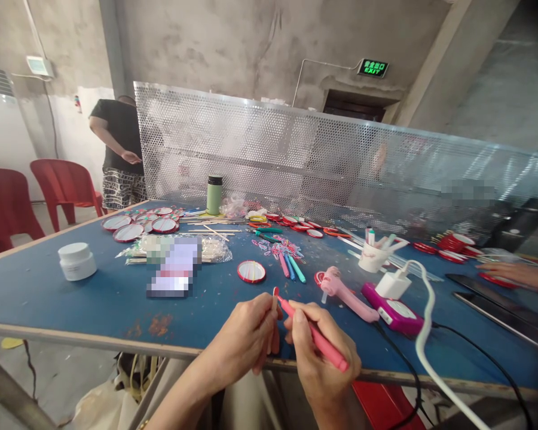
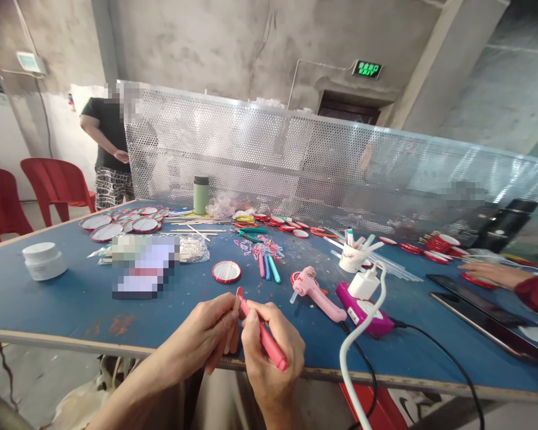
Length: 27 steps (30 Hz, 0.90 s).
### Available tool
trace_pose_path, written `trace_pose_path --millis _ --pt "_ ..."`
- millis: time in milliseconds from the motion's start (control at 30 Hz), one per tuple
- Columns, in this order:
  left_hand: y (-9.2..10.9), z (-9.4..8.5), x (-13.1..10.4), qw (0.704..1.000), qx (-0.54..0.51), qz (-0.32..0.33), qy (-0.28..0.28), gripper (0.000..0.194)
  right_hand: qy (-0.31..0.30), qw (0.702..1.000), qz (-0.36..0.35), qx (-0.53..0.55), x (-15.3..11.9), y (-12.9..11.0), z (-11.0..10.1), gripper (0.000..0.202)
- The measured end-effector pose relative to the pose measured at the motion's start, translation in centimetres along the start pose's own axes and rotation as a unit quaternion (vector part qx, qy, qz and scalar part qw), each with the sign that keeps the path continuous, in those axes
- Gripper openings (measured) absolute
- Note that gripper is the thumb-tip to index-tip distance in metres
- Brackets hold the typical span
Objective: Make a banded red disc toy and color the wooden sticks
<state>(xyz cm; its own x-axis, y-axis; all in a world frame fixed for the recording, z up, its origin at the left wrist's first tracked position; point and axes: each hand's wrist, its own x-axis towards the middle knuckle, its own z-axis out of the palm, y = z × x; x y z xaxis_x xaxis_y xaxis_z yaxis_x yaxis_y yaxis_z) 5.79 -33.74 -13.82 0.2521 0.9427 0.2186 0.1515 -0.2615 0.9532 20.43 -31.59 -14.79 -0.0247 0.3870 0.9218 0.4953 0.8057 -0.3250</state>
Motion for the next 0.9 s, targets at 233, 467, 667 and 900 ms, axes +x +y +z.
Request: trace_pose_path --millis 233,467,667,900 --pt "-0.08 -0.03 -0.09 1.0 0.005 0.009 0.0 0.035 -0.011 1.0 -0.022 0.005 0.42 -0.28 0.12 0.014" --pt "0.05 -0.09 -0.04 1.0 0.004 0.006 0.0 0.036 -0.009 1.0 -0.018 -0.006 0.53 -0.36 0.13 0.015" --pt "0.03 -0.02 -0.15 1.0 -0.005 0.006 -0.002 0.037 -0.002 1.0 -0.005 -0.012 0.28 -0.3 -0.07 0.015" --pt "0.18 -0.05 -0.02 1.0 -0.007 0.006 -0.002 0.039 -0.011 1.0 -0.014 0.002 0.6 -0.49 -0.03 0.015"
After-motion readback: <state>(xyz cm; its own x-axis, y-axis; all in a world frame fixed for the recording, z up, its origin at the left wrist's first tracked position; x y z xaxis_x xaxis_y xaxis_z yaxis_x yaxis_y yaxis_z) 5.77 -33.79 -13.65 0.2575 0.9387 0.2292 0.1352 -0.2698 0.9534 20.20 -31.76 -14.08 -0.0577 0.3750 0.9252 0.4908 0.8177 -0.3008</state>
